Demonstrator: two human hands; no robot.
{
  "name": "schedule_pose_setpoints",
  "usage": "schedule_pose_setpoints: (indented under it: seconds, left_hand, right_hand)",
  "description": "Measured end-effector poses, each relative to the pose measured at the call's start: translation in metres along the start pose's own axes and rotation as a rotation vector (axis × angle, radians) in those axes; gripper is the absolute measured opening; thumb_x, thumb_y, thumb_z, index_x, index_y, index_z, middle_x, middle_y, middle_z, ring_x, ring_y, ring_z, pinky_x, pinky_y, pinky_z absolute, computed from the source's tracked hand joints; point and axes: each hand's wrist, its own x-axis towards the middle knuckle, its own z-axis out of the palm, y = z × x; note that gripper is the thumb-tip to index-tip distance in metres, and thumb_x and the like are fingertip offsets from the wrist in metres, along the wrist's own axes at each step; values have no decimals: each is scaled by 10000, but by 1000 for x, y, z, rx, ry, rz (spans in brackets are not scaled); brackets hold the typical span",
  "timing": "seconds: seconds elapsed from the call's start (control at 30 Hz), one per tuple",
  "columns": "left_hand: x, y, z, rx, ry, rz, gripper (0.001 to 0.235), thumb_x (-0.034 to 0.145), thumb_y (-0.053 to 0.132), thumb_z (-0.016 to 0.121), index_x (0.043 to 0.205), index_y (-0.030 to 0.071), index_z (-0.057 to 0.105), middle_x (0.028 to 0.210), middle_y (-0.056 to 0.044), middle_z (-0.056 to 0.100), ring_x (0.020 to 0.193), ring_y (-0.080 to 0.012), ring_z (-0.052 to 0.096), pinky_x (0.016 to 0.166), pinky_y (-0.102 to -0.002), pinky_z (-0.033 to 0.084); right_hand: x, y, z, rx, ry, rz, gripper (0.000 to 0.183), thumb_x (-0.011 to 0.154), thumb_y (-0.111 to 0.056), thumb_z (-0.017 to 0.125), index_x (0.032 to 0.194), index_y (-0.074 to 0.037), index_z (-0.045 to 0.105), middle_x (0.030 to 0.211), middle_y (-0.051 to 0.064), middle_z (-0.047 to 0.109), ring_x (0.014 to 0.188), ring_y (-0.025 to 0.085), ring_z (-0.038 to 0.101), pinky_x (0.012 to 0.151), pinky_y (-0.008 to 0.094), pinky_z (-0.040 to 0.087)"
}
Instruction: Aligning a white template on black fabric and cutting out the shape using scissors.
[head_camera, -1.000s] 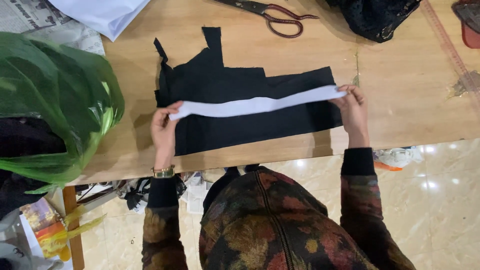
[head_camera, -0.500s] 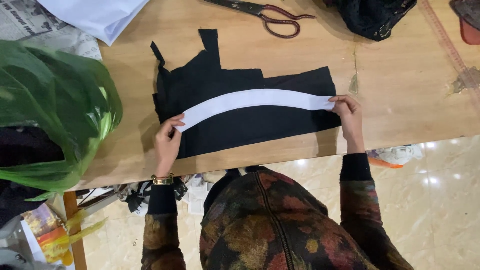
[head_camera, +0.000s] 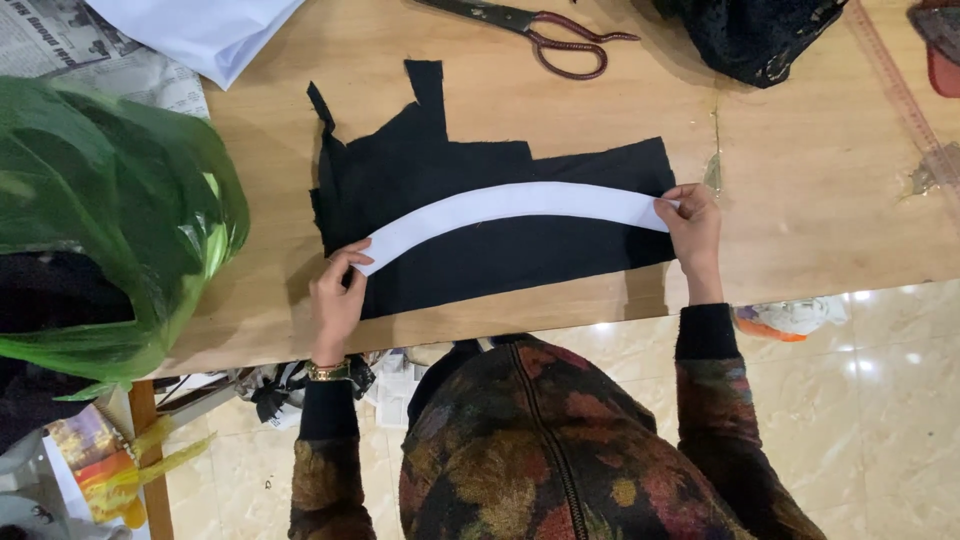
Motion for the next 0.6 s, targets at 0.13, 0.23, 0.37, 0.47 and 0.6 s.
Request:
schedule_pose_setpoints:
  seconds: [0.13, 0.23, 0.37, 0.47, 0.6]
  left_hand:
    - [-5, -26, 6, 116, -27, 26, 277, 911, -161, 586, 917, 94, 693, 1258, -53, 739, 1173, -265, 675, 1036, -451, 526]
    - [-4, -44, 10, 170, -18, 123, 250, 889, -146, 596, 882, 92, 675, 1222, -47, 744, 1206, -270, 670, 1029, -444, 525]
    - [-2, -25, 6, 435, 38, 319, 223, 800, -56, 652, 869, 155, 636, 1181, -10, 739, 1249, -276, 641, 1025, -434, 500]
    - [2, -1, 18, 689, 154, 354, 222, 726, 120, 695, 892, 231, 598, 1189, 65, 693, 1297, -238, 568, 1036, -481, 424]
    - [16, 31, 65, 633, 1, 330, 247, 862, 232, 715, 1084, 185, 619, 1185, -26, 645, 1236, -276, 556, 968, -506, 433]
  right_hand:
    - [-1, 0, 1, -70, -19, 0, 174, 945, -32, 749, 1072, -93, 647, 967, 29, 716, 730, 63, 560, 662, 201, 455]
    - [3, 18, 1, -139, -13, -18, 173, 943, -18, 746, 1073, -97, 664, 991, 45, 725, 737, 90, 576, 654, 239, 465]
    - [-6, -13, 3, -285, 31, -126, 164, 944, 59, 727, 1063, -37, 668, 990, 141, 727, 764, 209, 620, 663, 338, 506]
    - [-13, -39, 18, -498, 156, -302, 239, 890, 108, 750, 1070, -40, 695, 990, 161, 687, 823, 299, 648, 684, 355, 569]
    - [-37, -85, 80, -535, -69, -585, 277, 918, -1, 737, 1160, -126, 692, 1101, 104, 656, 1075, 339, 614, 963, 455, 479]
